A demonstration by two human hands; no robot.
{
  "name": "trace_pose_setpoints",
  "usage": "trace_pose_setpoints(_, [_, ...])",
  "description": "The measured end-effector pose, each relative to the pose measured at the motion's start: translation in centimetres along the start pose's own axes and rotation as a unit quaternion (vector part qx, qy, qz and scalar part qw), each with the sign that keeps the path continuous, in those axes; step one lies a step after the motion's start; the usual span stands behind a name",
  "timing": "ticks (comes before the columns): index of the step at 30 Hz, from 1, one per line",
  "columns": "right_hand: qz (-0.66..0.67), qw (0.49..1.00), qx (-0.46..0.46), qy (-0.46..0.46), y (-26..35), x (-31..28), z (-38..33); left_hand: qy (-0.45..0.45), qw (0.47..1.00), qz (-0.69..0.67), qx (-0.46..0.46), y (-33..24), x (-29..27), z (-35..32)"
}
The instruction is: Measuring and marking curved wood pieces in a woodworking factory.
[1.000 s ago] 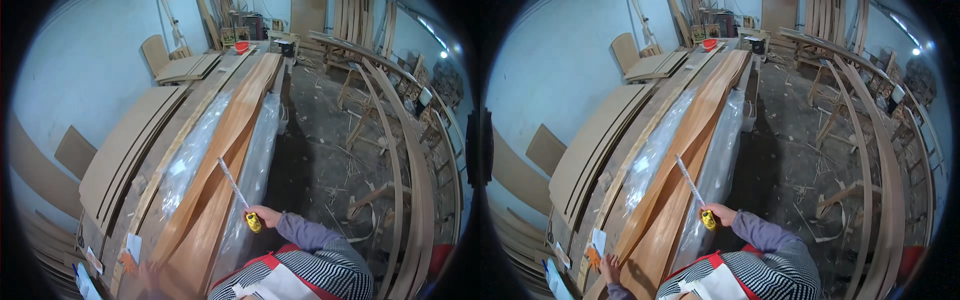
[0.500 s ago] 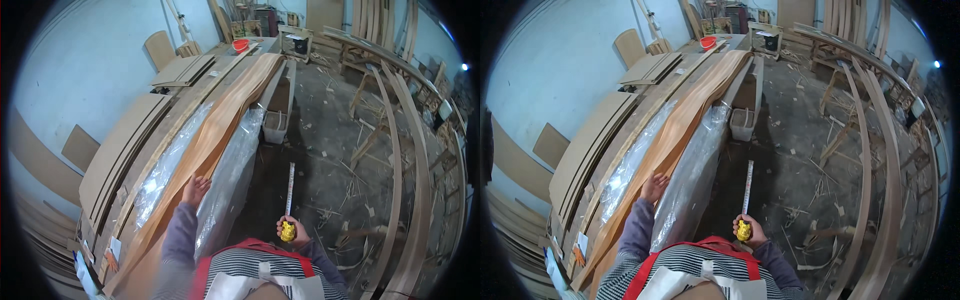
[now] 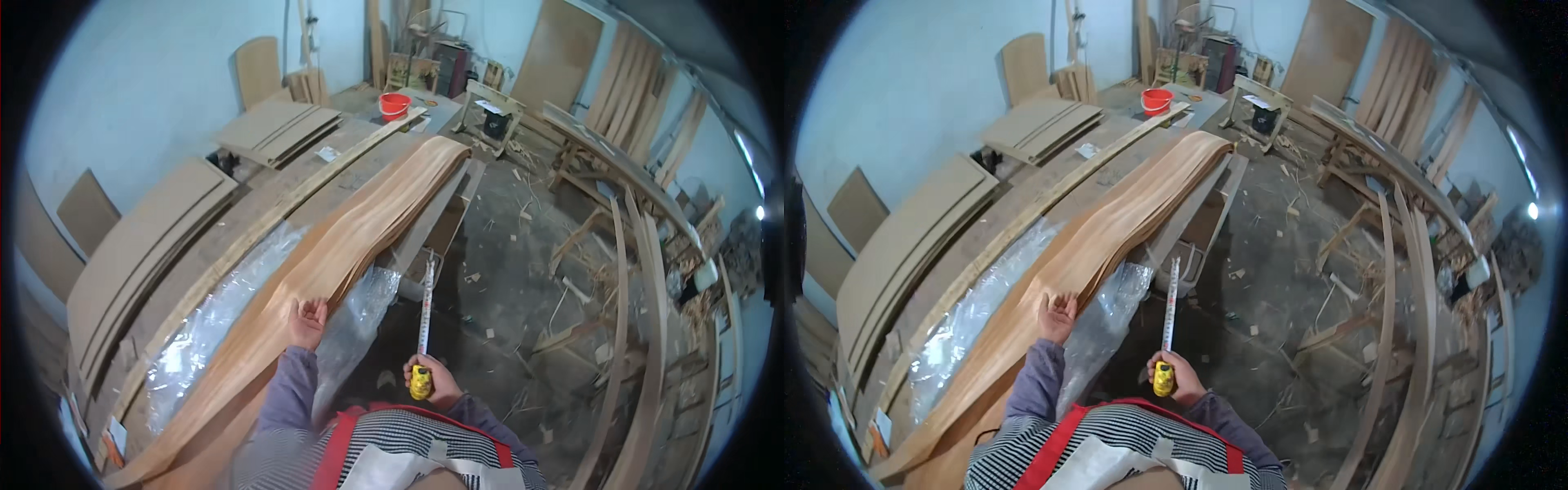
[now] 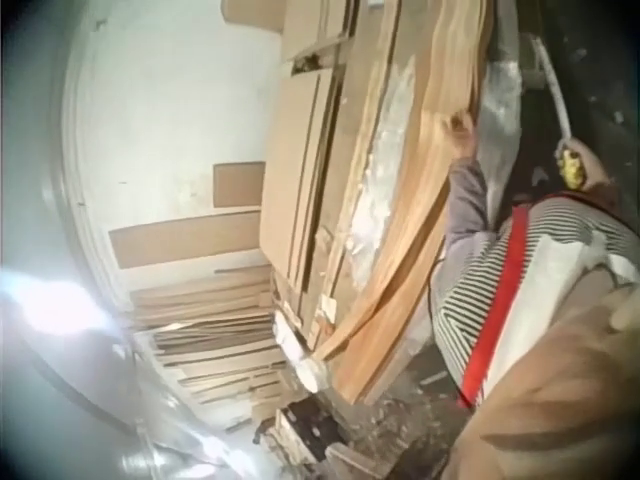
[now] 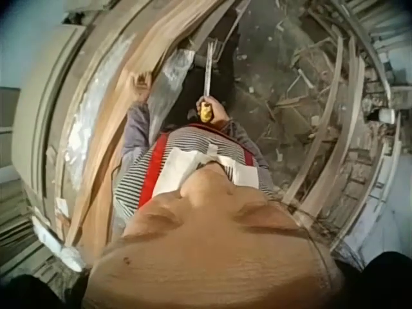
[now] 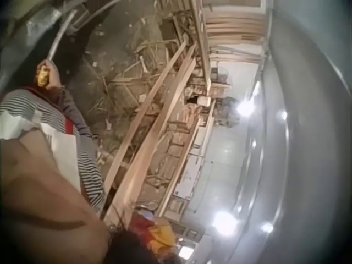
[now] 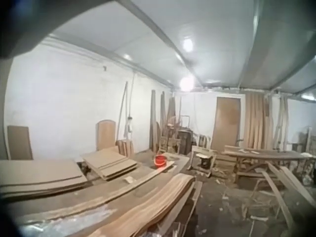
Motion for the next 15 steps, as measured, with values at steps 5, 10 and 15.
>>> trace_pose_setpoints(5, [-0.012,0.998,0.064,-0.006,6.5,-3.4,8.6,-0.088,0.96,0.158,-0.212,4.3,-0.7,-0.8])
trace_pose_setpoints(10, [0.037,0.997,0.064,0.008,11.9,-5.0,16.4,-0.143,0.982,0.114,-0.042,1.5,-0.1,0.4])
trace_pose_setpoints(15, [0.065,0.992,0.102,0.03,17.3,-7.0,26.3,-0.099,0.984,0.066,0.135,0.8,3.5,2.2])
Point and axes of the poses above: each hand's wrist, its own z-axis towards the middle knuckle, its own x-axis out of the palm, y = z × x, the point moved 5 cm from there along z, towards the middle knuckle, and after that the axes turned 14 degrees about -z, right-handed, at the moved point
